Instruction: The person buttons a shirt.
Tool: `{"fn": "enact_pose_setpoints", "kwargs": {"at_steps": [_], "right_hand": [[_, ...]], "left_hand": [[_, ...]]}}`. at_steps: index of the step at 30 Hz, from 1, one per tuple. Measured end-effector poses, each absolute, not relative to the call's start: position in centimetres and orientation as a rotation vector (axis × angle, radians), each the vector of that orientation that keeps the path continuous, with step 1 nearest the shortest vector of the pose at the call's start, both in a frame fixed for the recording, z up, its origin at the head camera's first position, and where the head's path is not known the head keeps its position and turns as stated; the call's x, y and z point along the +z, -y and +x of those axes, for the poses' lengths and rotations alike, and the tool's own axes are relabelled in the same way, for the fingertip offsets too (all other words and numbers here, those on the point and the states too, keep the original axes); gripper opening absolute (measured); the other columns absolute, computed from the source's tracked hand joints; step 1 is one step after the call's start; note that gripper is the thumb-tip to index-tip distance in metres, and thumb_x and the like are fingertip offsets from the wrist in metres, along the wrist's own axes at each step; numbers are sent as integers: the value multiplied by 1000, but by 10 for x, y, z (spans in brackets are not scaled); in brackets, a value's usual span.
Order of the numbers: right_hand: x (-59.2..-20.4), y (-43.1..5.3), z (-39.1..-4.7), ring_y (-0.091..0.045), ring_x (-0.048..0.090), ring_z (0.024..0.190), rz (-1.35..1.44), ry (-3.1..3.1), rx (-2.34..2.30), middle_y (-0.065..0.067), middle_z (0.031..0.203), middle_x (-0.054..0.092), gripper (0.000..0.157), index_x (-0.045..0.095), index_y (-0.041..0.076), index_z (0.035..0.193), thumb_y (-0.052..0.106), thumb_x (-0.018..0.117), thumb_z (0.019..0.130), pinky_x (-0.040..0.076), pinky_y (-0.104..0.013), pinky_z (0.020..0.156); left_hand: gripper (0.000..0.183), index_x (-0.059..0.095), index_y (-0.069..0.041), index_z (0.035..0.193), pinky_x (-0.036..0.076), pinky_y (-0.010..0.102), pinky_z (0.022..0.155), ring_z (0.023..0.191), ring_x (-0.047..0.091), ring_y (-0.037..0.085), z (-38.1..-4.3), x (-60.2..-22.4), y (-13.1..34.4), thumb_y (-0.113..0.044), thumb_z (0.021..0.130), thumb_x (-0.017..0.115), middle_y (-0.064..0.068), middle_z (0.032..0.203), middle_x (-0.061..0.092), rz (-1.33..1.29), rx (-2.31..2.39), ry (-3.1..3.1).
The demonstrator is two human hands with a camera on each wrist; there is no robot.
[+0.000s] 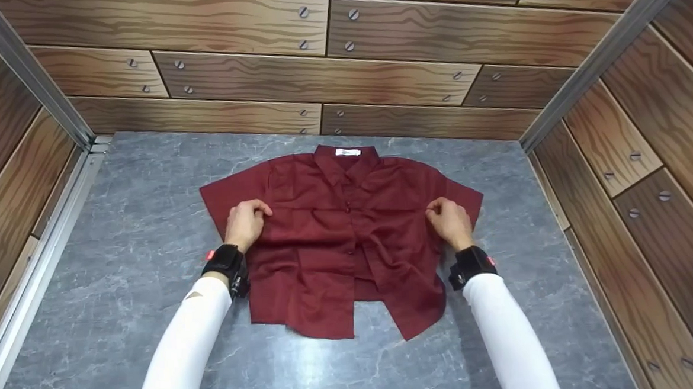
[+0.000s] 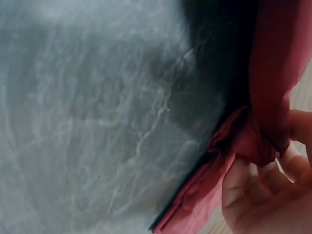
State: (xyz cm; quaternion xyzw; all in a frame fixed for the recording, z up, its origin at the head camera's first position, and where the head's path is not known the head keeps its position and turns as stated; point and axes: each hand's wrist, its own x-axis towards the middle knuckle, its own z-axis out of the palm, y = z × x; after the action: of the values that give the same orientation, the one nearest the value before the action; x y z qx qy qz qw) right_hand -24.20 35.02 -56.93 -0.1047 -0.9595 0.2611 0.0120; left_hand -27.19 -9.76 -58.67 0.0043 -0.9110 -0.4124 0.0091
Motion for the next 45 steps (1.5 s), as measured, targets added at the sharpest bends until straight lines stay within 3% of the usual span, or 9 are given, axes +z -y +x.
{"fn": "enact_pose_setpoints", "kwargs": {"at_steps": [6,10,13,18,26,31,35,38,45], "right_hand": [[-572,-346,-241,-42,62,110,-320,3036,722,-20,116,65,23,68,5,114,21,65,98,48,-58,93],[-568,-336,-237,-48,55,114,-208,2941,586,-25,119,58,28,65,2,117,20,68,96,43,-63,95],[-562,-321,-230,-48,56,109,-64,2851,499,-24,115,59,24,66,4,110,18,71,92,44,-64,89],[-552,-289,-213,-39,62,89,337,2831,468,-12,92,63,11,68,11,90,18,76,88,50,-56,75],[-556,-251,-182,-22,53,79,718,3028,352,6,77,52,31,61,22,73,41,74,93,45,-41,73],[-561,-244,-173,-18,49,80,786,3156,286,7,79,48,34,64,24,77,52,76,90,42,-37,75],[-563,-243,-171,-18,48,81,857,3163,305,6,85,48,29,72,22,93,48,81,86,41,-38,76],[-565,-243,-170,-20,49,81,925,3135,322,4,88,49,23,75,20,98,39,82,88,43,-39,76],[-562,-247,-171,-13,52,83,1075,3182,572,8,88,54,10,78,20,93,28,73,94,45,-34,77]], "left_hand": [[29,79,-6,102,51,53,93,109,65,40,-270,-590,93,1,93,53,18,114,70,-69,-1141,2910],[22,77,-3,105,46,57,95,112,59,44,-264,-591,92,-1,89,61,21,117,61,-204,-995,2851],[16,74,-4,102,40,60,97,119,51,44,-257,-591,90,-3,87,69,21,125,55,-285,-896,2754],[10,69,-9,94,38,56,92,113,52,39,-243,-588,74,-10,87,76,16,118,57,-533,-779,2598],[11,72,-12,92,46,46,81,94,58,28,-213,-591,46,-22,93,77,5,98,61,-951,-749,2645],[27,78,-18,96,46,40,82,95,54,20,-196,-595,36,-45,93,75,0,103,60,-1293,-654,2681],[47,75,-20,109,44,39,89,104,52,19,-188,-598,31,-60,83,78,-1,114,57,-1421,-593,2742],[46,74,-20,112,45,38,90,105,52,20,-185,-600,29,-55,83,81,0,116,57,-1436,-571,2744],[18,81,-17,102,53,34,80,87,65,15,-184,-592,22,-33,93,76,-4,94,68,-1618,-703,2686]]}}
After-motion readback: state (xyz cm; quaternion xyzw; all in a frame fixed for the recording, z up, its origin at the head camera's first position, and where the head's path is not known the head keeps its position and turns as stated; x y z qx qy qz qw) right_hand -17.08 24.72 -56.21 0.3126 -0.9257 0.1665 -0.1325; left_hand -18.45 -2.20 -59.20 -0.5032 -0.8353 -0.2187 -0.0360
